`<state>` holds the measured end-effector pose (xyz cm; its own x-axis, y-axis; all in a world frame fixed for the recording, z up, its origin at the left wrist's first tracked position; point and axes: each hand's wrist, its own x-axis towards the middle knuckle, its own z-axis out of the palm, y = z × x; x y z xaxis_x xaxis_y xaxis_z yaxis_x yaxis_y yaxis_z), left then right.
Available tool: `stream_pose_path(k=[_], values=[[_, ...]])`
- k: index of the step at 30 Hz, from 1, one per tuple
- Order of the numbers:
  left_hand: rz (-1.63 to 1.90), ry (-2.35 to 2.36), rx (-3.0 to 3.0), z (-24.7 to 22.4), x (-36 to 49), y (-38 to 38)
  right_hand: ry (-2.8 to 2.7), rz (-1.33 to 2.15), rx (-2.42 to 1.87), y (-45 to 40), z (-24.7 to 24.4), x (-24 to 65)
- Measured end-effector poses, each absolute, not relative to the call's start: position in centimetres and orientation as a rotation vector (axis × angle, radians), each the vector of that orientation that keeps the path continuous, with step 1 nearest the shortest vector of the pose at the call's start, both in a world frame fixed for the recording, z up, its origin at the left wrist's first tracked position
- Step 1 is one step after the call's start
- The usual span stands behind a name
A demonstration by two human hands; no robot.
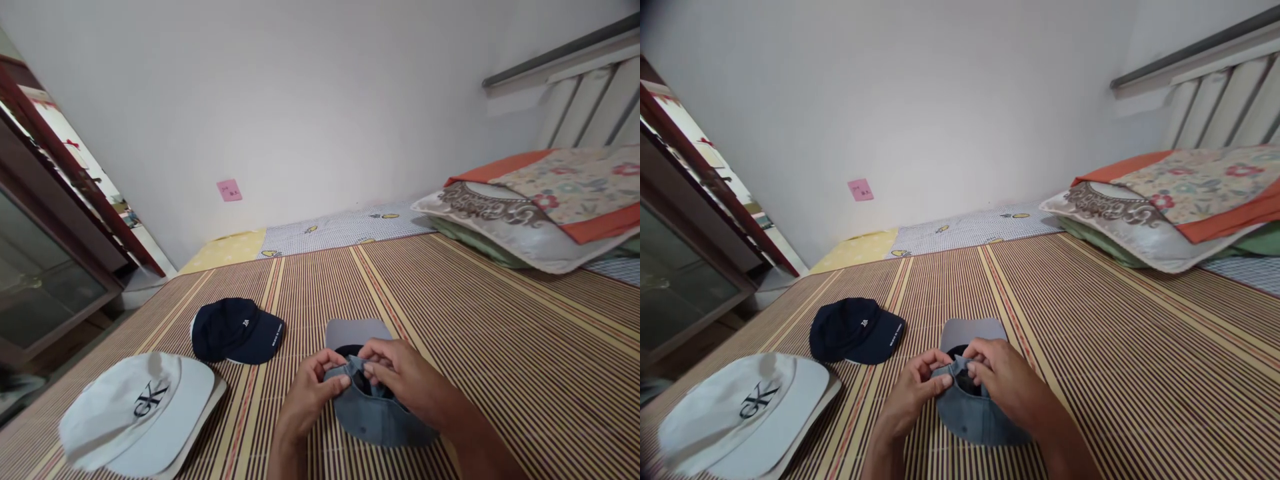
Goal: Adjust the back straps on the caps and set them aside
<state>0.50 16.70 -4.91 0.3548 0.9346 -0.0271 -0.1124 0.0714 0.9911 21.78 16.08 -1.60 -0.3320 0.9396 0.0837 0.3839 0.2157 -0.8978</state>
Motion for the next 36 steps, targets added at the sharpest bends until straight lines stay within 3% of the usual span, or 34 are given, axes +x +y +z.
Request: stream_pose_path(k=[15,36], values=[[1.172,0.971,1.105,-6.1,0.9,17.3,-1.697,1.109,-1.142,14.9,0.4,22.7],[1.059,0.753,1.056,-5.6,1.2,16.7,-1.611,1.161,-1.114,16.0,-0.7,21.7]])
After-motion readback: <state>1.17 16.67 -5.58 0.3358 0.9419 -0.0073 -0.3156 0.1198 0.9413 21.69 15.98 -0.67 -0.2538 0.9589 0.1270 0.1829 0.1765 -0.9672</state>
